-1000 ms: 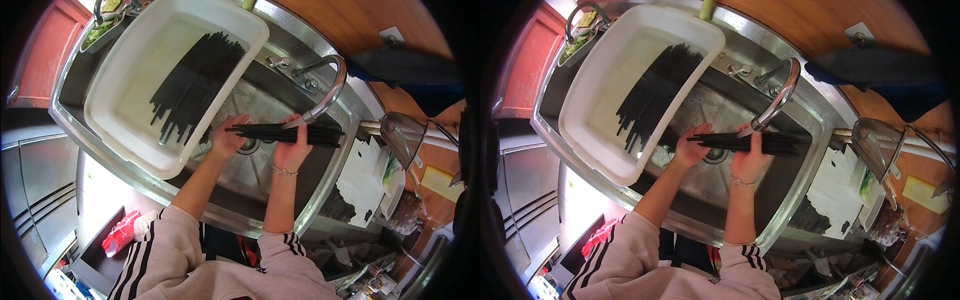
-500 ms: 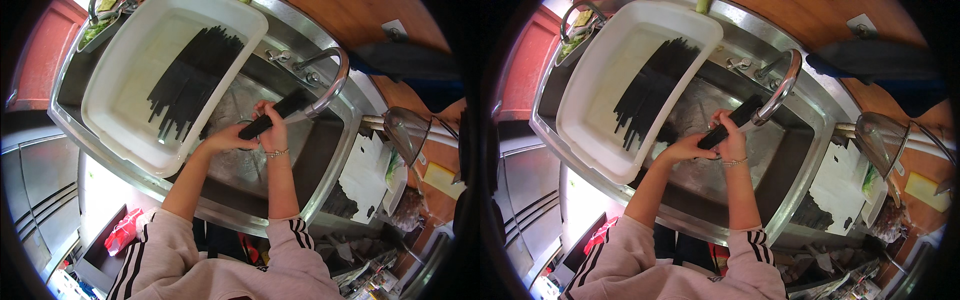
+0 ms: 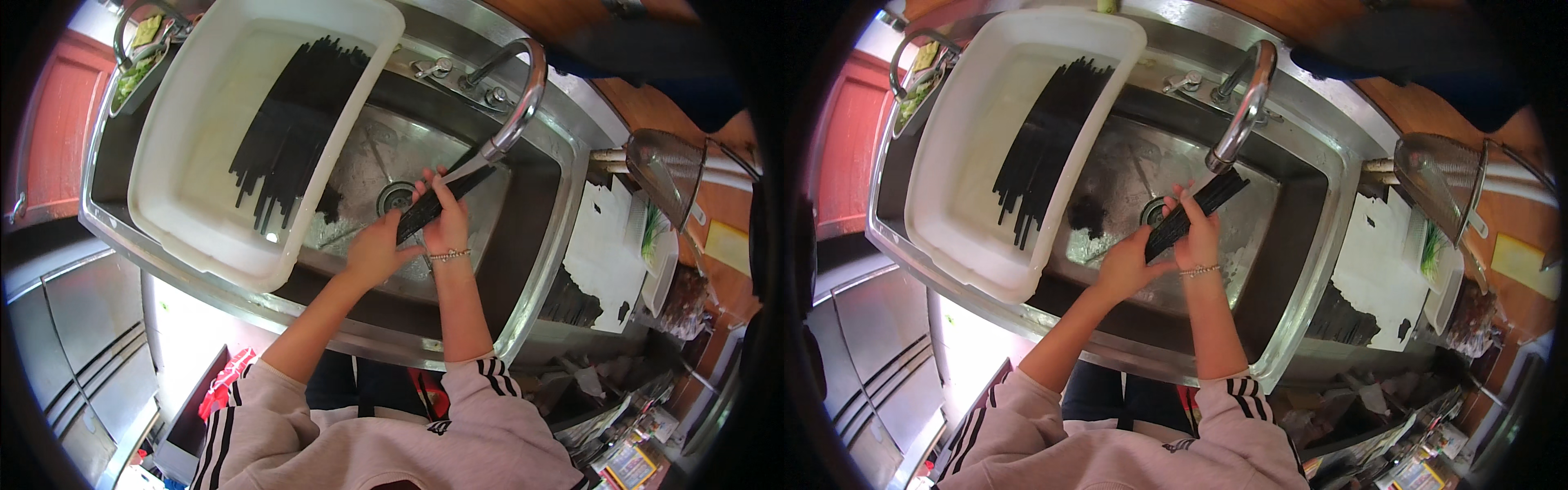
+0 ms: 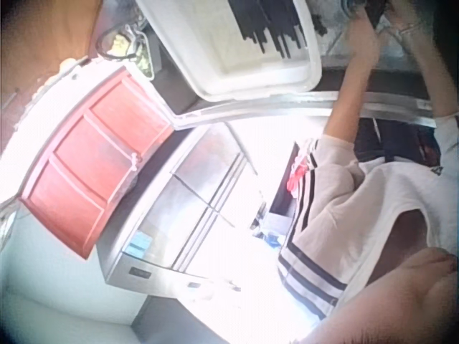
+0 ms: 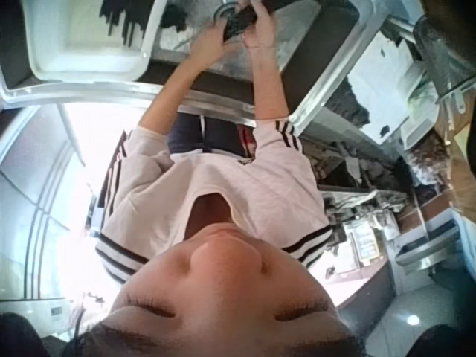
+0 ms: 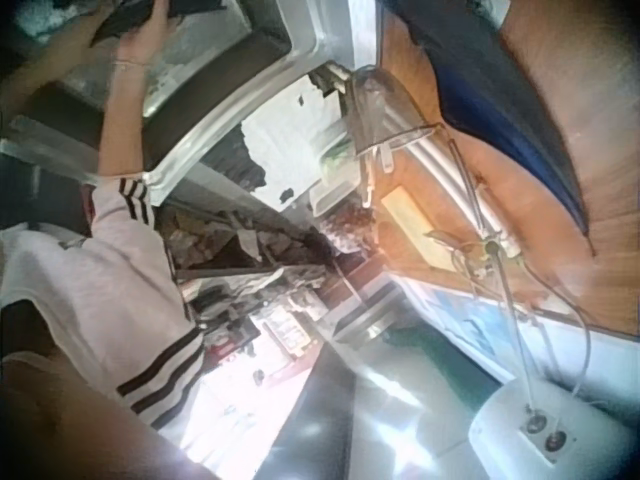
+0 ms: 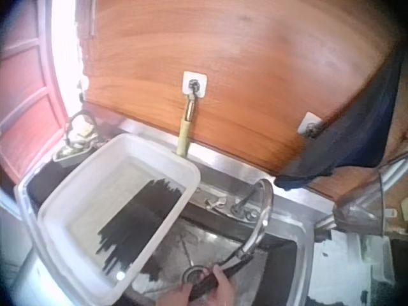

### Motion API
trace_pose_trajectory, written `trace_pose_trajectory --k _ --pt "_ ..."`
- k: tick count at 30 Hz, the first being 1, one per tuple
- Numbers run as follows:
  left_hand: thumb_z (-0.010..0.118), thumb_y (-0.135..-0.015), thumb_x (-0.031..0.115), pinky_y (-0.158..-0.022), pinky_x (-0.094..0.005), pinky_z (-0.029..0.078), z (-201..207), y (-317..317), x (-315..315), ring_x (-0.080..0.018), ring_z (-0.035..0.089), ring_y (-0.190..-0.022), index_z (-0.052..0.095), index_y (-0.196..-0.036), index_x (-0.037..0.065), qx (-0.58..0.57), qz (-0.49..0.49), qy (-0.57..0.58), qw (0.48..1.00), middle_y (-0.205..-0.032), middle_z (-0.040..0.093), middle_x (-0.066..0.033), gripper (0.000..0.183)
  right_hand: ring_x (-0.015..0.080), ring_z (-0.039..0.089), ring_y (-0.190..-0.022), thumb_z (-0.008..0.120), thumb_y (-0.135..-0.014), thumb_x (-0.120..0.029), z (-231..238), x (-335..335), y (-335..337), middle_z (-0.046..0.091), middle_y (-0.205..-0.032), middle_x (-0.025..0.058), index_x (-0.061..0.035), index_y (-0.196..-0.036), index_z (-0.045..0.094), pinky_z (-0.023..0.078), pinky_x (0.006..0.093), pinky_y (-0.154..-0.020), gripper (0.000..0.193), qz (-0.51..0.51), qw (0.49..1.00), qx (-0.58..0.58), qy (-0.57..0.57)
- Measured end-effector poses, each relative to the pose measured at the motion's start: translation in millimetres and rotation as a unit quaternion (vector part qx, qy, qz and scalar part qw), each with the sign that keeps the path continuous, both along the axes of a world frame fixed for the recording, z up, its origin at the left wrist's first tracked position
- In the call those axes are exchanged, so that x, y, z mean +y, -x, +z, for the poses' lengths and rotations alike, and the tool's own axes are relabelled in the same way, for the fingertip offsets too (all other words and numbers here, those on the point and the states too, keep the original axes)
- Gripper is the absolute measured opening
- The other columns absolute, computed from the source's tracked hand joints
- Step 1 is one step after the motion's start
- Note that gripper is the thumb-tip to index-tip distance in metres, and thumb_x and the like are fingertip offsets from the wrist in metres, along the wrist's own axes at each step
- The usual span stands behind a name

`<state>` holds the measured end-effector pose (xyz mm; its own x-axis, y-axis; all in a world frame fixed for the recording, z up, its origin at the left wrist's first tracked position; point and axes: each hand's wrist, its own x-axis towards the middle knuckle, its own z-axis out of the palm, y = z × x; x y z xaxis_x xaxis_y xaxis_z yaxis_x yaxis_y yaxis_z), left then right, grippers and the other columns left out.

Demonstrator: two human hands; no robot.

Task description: The person repeatedly rinses bundles of long black noodles under running water in a kitchen sink, then places them into a white plastic container. The person occasionally separates strands by hand and continues rinsing multiple bundles.

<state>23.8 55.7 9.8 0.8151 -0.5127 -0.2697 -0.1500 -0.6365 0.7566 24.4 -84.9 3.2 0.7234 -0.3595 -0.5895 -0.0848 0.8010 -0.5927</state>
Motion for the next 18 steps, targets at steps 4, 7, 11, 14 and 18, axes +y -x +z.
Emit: trace_pose_trajectory --k 4,7,11,14,18 --pt "0.076 -0.075 0.018 -0.067 -0.0271 0.049 -7.4 -16.1 12.5 -0.0158 0.062 -0.075 0.057 -0.097 0.002 0.243 0.005 0.238 0.94 -0.083 0.063 -0.0077 0.033 0.0296 0.049 -0.12 0.058 -0.088 -0.006 5.2 -13.0 1.1 0.044 -0.136 0.0173 -0.0057 -0.14 0.032 0.045 0.0413 -0.094 0.058 0.064 0.989 -0.126 -0.031" --pt "0.076 -0.074 0.01 -0.067 -0.024 0.047 -10.6 -24.2 18.1 -0.0091 0.059 -0.077 0.058 -0.098 0.002 0.402 0.041 0.277 0.872 -0.087 0.063 -0.0018 0.031 0.0328 0.031 -0.135 0.054 -0.087 -0.004 9.3 -19.7 -0.7 0.03 -0.146 0.0172 -0.0087 -0.143 0.028 0.037 0.0517 -0.103 0.062 0.116 0.966 -0.212 -0.086" --pt "0.076 -0.072 0.004 -0.069 -0.0233 0.047 -7.7 -23.2 19.7 -0.0097 0.058 -0.078 0.059 -0.103 0.002 0.499 0.061 0.313 0.806 -0.09 0.063 -0.0009 0.036 0.0333 0.025 -0.137 0.054 -0.087 -0.009 14.2 -21.6 -2.0 0.025 -0.148 0.0171 -0.0154 -0.145 0.024 0.033 0.0622 -0.101 0.066 0.152 0.921 -0.294 -0.203" --pt "0.077 -0.071 0.004 -0.073 -0.024 0.047 -6.5 -20.1 19.2 -0.0109 0.059 -0.082 0.059 -0.106 0.001 0.505 0.068 0.31 0.803 -0.093 0.063 -0.0023 0.039 0.033 0.023 -0.138 0.055 -0.087 -0.011 15.1 -19.7 -2.3 0.022 -0.149 0.0177 -0.0182 -0.146 0.022 0.032 0.0657 -0.1 0.068 0.16 0.901 -0.317 -0.249" --pt "0.079 -0.069 0.006 -0.08 -0.0258 0.046 -8.4 -18.1 22.4 -0.0109 0.058 -0.091 0.058 -0.109 0.001 0.483 0.061 0.294 0.823 -0.097 0.064 -0.0048 0.046 0.0325 0.031 -0.134 0.055 -0.088 -0.011 11.5 -17.1 -1.8 0.029 -0.146 0.0188 -0.0164 -0.143 0.027 0.037 0.0599 -0.099 0.062 0.154 0.902 -0.311 -0.256"
